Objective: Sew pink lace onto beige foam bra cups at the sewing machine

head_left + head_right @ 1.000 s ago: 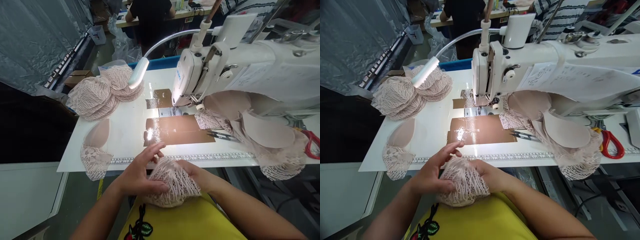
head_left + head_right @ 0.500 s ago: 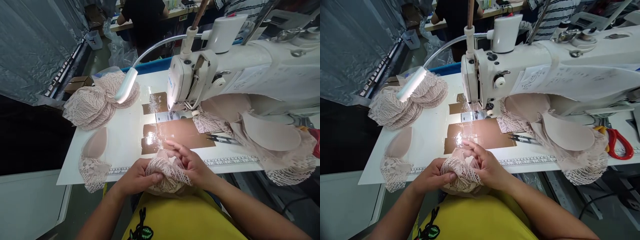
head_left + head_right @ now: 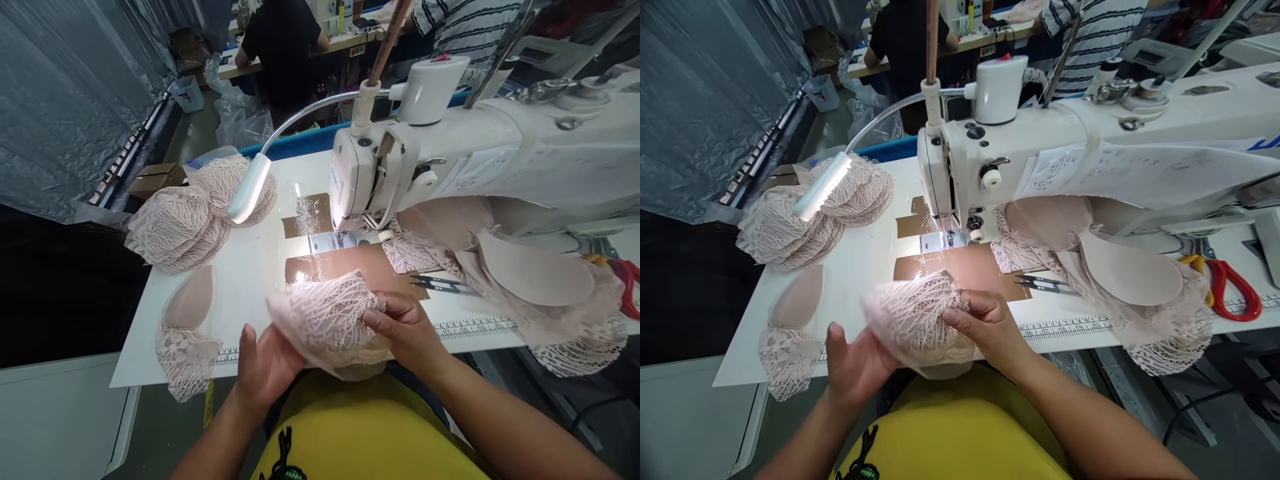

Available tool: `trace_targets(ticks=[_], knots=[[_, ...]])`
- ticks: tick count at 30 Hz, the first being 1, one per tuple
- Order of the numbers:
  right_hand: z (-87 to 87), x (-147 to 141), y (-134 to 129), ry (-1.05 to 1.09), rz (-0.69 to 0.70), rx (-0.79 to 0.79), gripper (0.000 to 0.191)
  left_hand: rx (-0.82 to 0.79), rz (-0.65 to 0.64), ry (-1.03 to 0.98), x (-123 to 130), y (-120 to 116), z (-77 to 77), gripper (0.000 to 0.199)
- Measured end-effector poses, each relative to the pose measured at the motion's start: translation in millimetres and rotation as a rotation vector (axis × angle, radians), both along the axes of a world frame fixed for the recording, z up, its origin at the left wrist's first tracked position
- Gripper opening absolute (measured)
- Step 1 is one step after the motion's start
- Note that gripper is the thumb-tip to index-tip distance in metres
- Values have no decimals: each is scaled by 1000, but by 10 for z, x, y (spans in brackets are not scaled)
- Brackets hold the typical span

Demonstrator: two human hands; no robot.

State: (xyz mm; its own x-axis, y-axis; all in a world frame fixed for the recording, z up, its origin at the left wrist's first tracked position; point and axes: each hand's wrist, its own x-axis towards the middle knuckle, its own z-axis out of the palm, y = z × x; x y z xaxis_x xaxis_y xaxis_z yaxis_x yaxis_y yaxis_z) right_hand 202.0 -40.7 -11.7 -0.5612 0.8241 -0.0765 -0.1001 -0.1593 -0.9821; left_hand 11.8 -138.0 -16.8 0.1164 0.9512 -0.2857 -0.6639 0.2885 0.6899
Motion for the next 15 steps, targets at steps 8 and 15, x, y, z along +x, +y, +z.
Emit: trace_targets(ticks=[8,15], knots=[[-55,-274,-64,1,-30,-68,31,-151,70,14,347,96,-4,59],[9,-178,80,267,-229,-319,25,40,-227,213,48,-96,-9,28]])
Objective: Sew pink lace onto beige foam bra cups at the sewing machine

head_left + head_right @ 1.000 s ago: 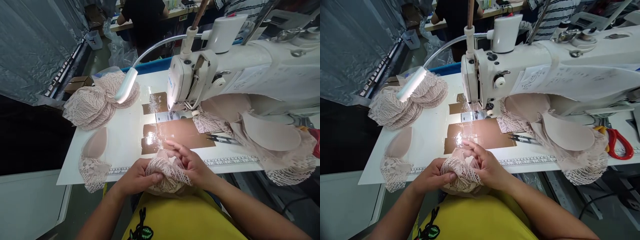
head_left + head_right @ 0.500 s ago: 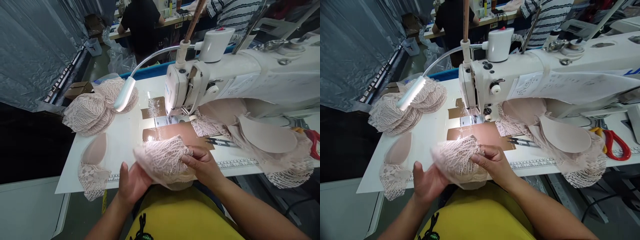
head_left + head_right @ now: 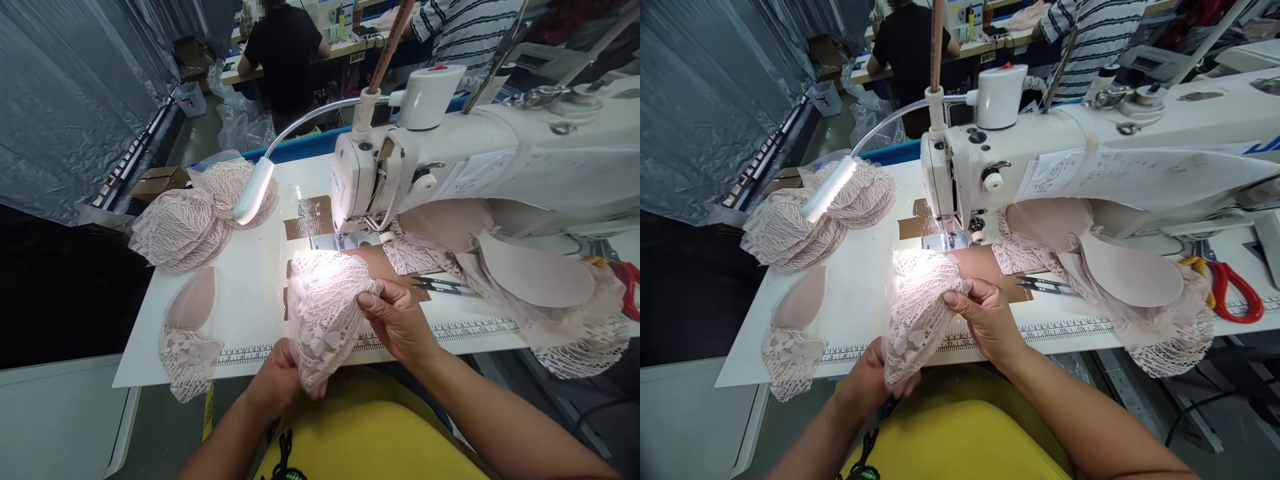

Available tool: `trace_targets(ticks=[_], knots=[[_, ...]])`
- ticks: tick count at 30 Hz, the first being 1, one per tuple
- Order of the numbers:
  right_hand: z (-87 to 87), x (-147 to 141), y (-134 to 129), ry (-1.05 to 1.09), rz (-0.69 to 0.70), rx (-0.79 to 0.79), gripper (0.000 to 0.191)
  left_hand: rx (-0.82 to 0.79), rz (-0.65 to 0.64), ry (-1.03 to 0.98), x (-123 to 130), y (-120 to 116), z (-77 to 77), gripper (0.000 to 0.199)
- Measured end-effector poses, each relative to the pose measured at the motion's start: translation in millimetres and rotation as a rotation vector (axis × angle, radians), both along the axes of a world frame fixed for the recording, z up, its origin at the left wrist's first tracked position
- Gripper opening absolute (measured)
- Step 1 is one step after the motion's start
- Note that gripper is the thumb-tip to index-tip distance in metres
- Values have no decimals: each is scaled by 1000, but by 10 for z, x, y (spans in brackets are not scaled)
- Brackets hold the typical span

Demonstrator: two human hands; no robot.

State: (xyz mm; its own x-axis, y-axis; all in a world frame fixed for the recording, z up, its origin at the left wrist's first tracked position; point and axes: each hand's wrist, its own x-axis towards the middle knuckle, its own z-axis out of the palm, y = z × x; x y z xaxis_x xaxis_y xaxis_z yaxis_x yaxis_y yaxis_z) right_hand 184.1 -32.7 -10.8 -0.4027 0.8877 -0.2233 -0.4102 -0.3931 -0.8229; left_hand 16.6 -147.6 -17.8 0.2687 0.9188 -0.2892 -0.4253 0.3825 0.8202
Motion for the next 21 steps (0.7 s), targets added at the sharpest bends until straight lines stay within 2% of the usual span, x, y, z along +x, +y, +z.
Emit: trace_targets(ticks=[2,3,4,5,6,7,8,9,10,12,14,17,21], knots=[[39,41,25,-47,107,63,21,142,-319,30,-194,-89,99,35],[62,52,25,-87,204,120,19,214,-385,76,-283,-116,167,31],[86,56,19,-131,317,190,16,287,-312,134,-357,-126,238,25],[111,54,5,-173,431,267,13,338,-159,242,-412,-120,306,15],[134,46,-13,-203,535,339,11,376,-17,375,-446,-98,362,25],[155,35,-34,-218,620,397,9,390,95,503,-458,-64,400,44],[170,22,-56,-222,683,437,10,376,139,599,-452,-25,416,59],[178,9,-76,-223,724,464,11,345,127,644,-433,13,411,66],[178,-3,-92,-224,749,484,13,302,86,640,-404,45,386,62],[156,-22,-116,-248,733,519,15,226,2,554,-337,78,304,39],[119,-38,-131,-287,653,570,16,205,-15,503,-282,69,223,27],[78,-66,-154,-310,515,657,16,239,-34,542,-250,29,183,24],[69,-117,-193,-336,407,702,15,307,-47,655,-264,18,265,23]])
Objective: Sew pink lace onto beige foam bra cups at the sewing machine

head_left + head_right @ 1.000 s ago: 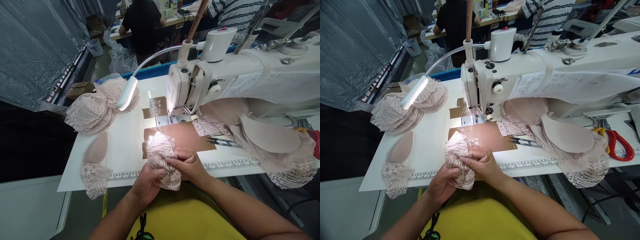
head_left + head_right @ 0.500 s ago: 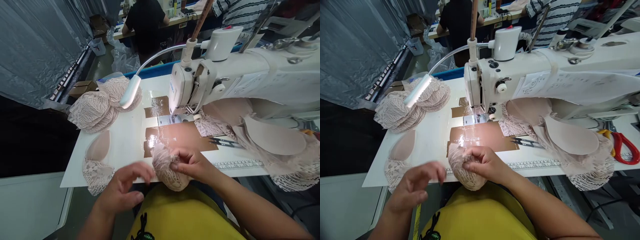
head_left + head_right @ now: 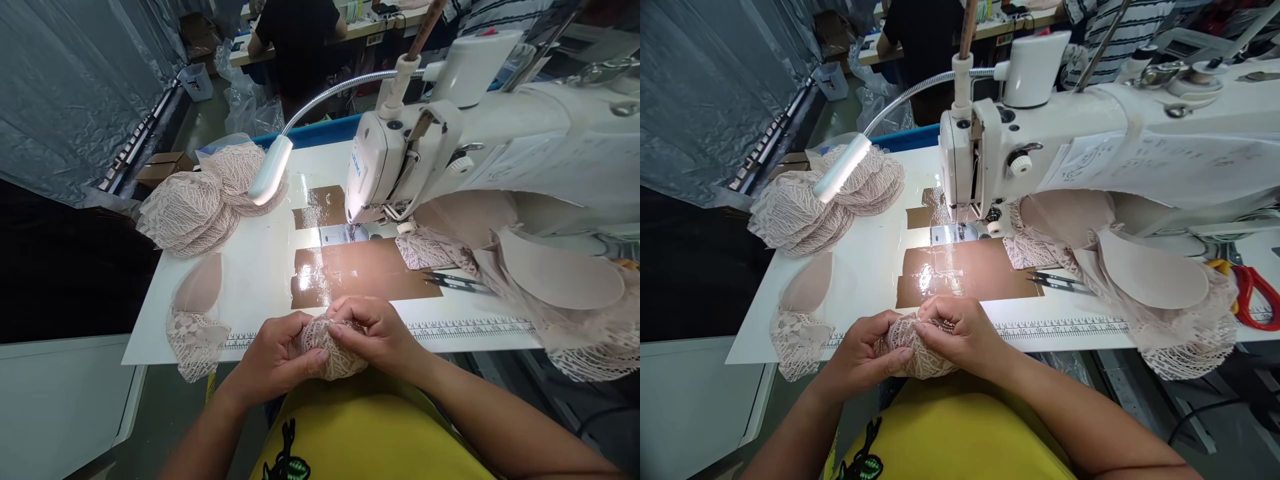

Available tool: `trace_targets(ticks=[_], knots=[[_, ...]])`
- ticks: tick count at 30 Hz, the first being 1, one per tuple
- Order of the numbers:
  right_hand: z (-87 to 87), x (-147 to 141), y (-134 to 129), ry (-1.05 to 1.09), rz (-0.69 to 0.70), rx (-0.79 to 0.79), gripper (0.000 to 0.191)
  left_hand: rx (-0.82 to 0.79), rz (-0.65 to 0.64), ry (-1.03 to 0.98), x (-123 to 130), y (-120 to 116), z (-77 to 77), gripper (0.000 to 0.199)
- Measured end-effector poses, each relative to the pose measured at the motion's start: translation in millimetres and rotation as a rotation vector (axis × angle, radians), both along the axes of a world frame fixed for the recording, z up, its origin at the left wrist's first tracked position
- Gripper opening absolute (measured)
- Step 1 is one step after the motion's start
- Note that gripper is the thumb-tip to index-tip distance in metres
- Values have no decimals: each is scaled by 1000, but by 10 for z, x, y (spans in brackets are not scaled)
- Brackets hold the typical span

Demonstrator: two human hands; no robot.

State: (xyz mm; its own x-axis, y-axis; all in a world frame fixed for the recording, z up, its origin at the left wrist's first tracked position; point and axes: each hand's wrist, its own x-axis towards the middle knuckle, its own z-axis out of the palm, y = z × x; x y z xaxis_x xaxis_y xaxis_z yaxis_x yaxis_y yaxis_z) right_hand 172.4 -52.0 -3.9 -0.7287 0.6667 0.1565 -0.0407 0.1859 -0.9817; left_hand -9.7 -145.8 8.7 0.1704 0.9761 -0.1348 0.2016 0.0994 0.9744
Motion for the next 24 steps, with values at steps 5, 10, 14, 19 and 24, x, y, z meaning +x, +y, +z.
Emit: trace_targets(ticks=[5,10,14,19,24], knots=[[-31,-20,-33,-52,-44,41,14,130,72,180,7,44,61,19],[-54,11,-53,-111,-62,63,16,192,78,245,39,78,10,10],[-49,31,-22,-140,-65,83,15,140,54,172,43,94,-20,13],[-14,51,68,-142,1,102,13,101,92,166,52,123,-21,15],[48,55,115,-166,73,63,19,89,38,147,91,167,-14,18]])
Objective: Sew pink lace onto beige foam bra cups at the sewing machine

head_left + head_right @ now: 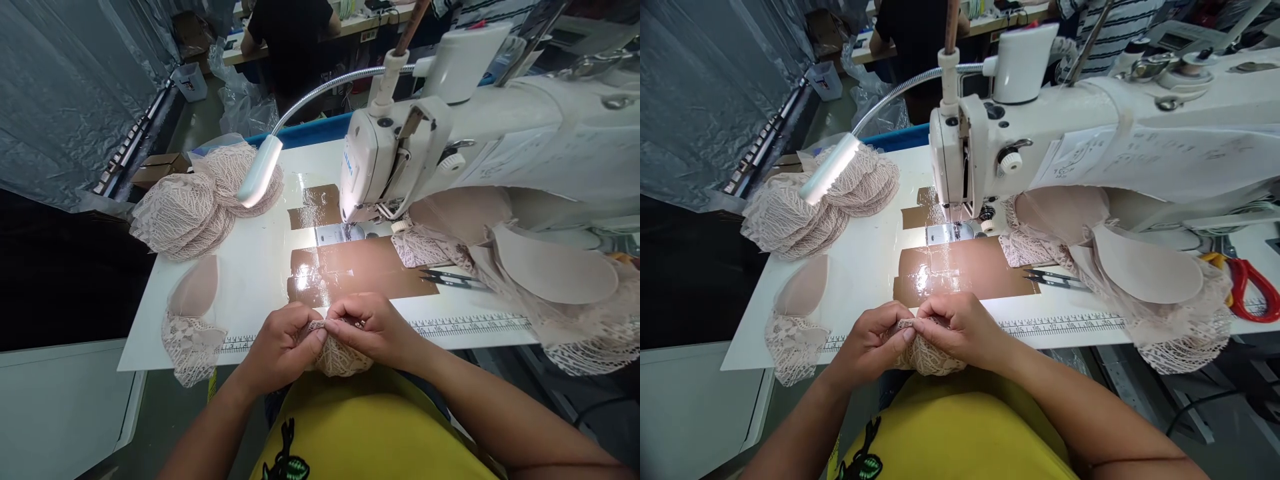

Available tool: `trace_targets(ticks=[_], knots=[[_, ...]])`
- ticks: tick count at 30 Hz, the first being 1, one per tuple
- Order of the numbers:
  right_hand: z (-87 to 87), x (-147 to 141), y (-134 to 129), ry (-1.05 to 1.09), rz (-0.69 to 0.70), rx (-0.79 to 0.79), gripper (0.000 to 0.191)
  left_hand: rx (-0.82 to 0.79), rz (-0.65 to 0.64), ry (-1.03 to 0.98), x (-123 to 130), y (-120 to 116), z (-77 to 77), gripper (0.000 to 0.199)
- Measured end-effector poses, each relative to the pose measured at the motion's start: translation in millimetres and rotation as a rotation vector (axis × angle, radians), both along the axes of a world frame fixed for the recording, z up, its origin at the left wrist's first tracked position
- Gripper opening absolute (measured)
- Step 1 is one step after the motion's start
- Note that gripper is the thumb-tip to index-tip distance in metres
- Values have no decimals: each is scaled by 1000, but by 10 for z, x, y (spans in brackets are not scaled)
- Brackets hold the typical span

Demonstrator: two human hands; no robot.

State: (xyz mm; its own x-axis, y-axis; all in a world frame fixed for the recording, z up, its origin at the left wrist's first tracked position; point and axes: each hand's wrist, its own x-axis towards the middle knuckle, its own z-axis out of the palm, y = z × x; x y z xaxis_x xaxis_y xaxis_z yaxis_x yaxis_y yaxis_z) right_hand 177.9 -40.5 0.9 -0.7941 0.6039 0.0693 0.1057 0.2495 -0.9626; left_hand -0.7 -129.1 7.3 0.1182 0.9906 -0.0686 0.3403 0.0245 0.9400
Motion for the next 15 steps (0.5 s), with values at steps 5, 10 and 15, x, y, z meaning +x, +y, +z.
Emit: trace_targets(ticks=[5,10,15], knots=[[46,54,0,13,6,-135,20,-125,-81,-324,-25,13,-15,18],[26,93,10,54,8,-295,23,-122,-17,-417,65,61,-85,16],[-26,69,85,77,-23,-411,24,-231,164,-628,218,131,-172,26]])
